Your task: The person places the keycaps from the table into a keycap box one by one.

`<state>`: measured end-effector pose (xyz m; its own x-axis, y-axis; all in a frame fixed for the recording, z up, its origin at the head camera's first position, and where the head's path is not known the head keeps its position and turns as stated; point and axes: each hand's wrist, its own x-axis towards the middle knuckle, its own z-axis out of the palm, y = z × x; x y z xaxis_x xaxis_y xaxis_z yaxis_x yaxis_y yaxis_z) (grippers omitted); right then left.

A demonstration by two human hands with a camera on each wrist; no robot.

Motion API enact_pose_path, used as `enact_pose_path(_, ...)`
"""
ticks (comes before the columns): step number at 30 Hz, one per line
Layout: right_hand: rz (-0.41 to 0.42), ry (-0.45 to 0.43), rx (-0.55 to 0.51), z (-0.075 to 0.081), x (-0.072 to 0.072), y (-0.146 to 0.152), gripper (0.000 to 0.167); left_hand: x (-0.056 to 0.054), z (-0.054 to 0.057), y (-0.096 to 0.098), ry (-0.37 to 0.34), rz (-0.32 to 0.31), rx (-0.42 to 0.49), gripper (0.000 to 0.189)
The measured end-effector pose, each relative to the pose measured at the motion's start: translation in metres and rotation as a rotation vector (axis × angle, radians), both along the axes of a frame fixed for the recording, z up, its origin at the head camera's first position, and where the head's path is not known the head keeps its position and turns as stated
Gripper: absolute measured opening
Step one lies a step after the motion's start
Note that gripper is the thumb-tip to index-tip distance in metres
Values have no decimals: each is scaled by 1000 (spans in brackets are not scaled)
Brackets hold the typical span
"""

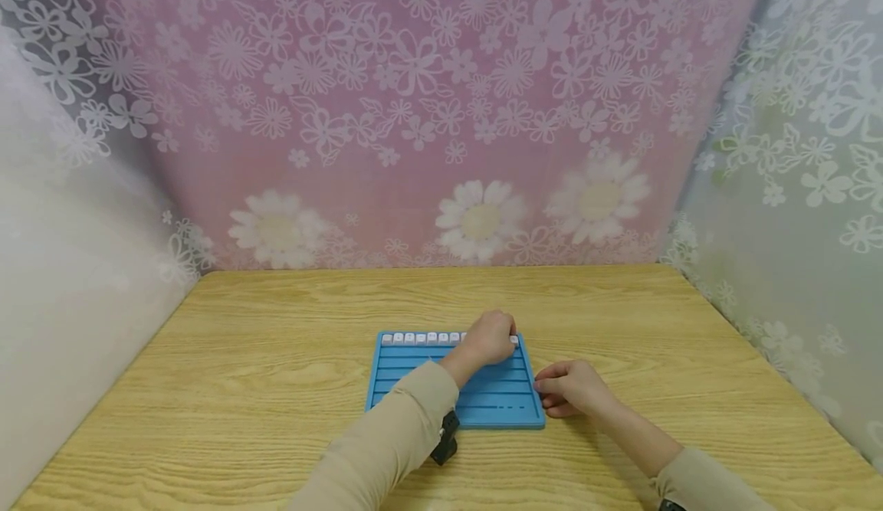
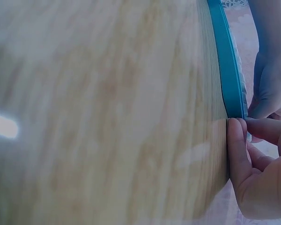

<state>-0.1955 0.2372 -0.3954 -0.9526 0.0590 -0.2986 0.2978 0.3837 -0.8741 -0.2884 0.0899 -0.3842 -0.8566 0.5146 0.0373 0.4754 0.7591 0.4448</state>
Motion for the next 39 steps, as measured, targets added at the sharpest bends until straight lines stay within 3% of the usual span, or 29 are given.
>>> enact_pose_path(31,4,-11,-8,1,0,0,23,-3,-1,2,-85,79,39,10)
enact_pose_path(39,-2,-13,2,1,0,0,22,-5,-1,2,-80,64,41,9)
